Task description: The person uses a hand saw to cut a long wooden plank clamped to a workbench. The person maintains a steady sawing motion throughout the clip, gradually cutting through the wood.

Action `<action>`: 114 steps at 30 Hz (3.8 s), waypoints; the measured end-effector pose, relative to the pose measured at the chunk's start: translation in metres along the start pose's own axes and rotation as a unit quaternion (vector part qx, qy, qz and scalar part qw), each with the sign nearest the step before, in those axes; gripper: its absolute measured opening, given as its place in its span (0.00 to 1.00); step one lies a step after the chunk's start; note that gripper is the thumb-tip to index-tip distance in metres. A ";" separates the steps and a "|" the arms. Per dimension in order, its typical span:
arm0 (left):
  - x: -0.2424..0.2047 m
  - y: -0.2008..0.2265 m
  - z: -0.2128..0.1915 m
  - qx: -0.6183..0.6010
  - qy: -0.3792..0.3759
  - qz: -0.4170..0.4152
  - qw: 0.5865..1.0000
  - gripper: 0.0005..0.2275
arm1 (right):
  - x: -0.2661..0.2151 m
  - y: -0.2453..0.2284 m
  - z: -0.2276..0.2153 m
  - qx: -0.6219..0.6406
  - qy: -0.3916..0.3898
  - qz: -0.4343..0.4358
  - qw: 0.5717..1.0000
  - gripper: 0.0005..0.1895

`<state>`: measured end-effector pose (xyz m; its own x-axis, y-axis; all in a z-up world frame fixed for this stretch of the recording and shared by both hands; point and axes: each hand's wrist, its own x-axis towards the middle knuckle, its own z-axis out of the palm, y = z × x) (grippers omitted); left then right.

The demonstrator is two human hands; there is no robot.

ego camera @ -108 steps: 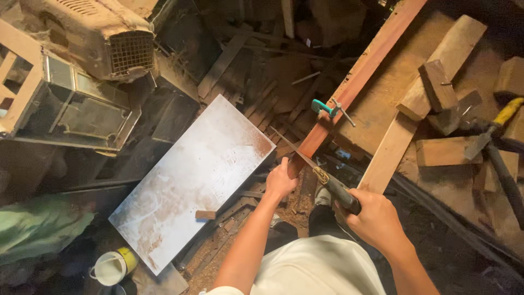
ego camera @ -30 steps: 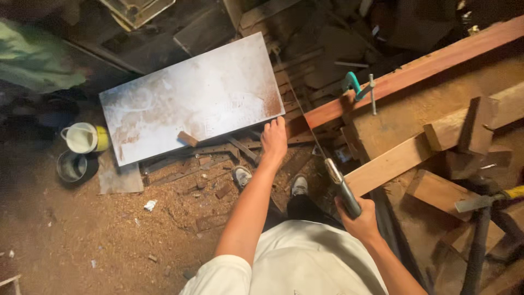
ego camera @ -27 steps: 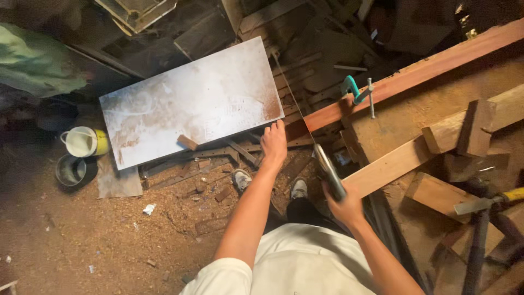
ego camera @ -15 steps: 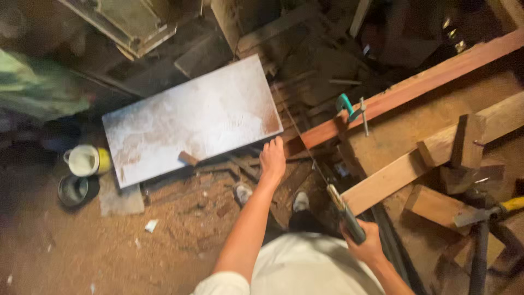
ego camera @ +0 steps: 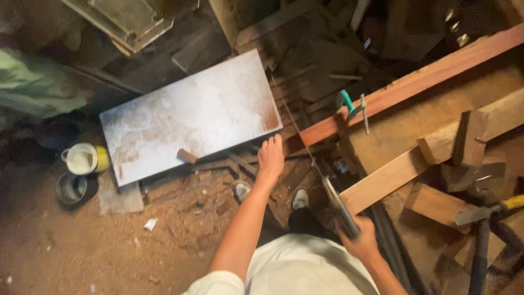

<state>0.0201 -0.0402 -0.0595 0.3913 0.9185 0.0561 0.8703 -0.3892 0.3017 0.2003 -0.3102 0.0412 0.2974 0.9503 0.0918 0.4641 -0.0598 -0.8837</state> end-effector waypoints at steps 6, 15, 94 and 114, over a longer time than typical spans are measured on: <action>-0.001 0.004 0.007 0.010 0.015 -0.019 1.000 0.10 | -0.006 0.004 -0.007 0.005 -0.027 0.086 0.996 0.05; -0.006 0.005 -0.011 -0.022 0.024 0.002 0.999 0.16 | 0.052 0.003 0.036 0.000 -0.035 0.122 0.992 0.08; -0.002 0.005 0.006 -0.012 -0.001 -0.022 1.000 0.09 | -0.017 0.009 0.012 -0.022 -0.015 0.111 0.993 0.04; -0.003 0.004 0.006 -0.011 0.022 -0.020 0.999 0.13 | 0.041 -0.042 0.018 -0.076 -0.015 0.163 0.984 0.14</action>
<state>0.0241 -0.0452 -0.0641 0.3416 0.9360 0.0848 0.8784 -0.3501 0.3255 0.1779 -0.2629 0.0736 0.4274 0.8817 -0.1999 0.4689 -0.4052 -0.7848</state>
